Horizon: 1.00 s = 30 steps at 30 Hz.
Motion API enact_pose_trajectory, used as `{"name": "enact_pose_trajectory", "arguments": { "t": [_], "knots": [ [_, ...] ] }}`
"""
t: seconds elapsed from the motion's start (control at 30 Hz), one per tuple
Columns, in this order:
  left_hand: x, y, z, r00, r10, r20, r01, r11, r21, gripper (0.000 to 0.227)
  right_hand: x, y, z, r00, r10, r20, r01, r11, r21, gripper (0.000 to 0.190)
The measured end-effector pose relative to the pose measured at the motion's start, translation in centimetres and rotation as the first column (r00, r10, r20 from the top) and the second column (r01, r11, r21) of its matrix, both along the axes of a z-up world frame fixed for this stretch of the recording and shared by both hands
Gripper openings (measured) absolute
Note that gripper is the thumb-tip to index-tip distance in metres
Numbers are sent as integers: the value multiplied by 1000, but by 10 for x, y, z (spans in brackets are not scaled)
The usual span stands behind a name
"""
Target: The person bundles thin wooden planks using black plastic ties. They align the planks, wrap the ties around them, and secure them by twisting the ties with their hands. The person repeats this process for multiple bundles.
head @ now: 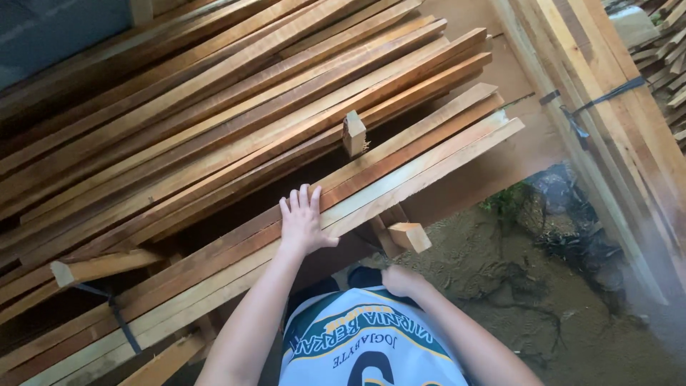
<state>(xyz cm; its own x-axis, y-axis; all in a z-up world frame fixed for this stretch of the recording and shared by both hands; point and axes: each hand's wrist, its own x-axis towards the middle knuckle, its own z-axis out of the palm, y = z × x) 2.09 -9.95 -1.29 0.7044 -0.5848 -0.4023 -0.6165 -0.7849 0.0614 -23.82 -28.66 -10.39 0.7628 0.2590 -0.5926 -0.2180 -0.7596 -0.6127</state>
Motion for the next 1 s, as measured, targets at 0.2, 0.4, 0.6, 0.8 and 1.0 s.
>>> {"name": "enact_pose_trajectory", "arguments": {
  "t": [0.2,0.4,0.6,0.8,1.0],
  "knots": [
    [-1,0,5,1000,7,-17,-6,1000,28,140,20,37,-111,908,385,167,-375,922,-93,35],
    [0,0,5,999,13,-43,-13,1000,6,142,27,26,-41,925,257,-279,-236,966,107,37],
    [3,2,-3,997,17,-79,-16,1000,18,146,33,61,-115,966,52,-255,-55,998,-6,56],
    [5,-2,16,998,10,-62,-13,999,-47,141,70,73,-141,947,-293,-136,277,953,-122,54],
    [67,22,-13,826,372,-424,-472,867,-160,55,74,99,-197,804,-534,260,583,794,-170,43]
  ]
}}
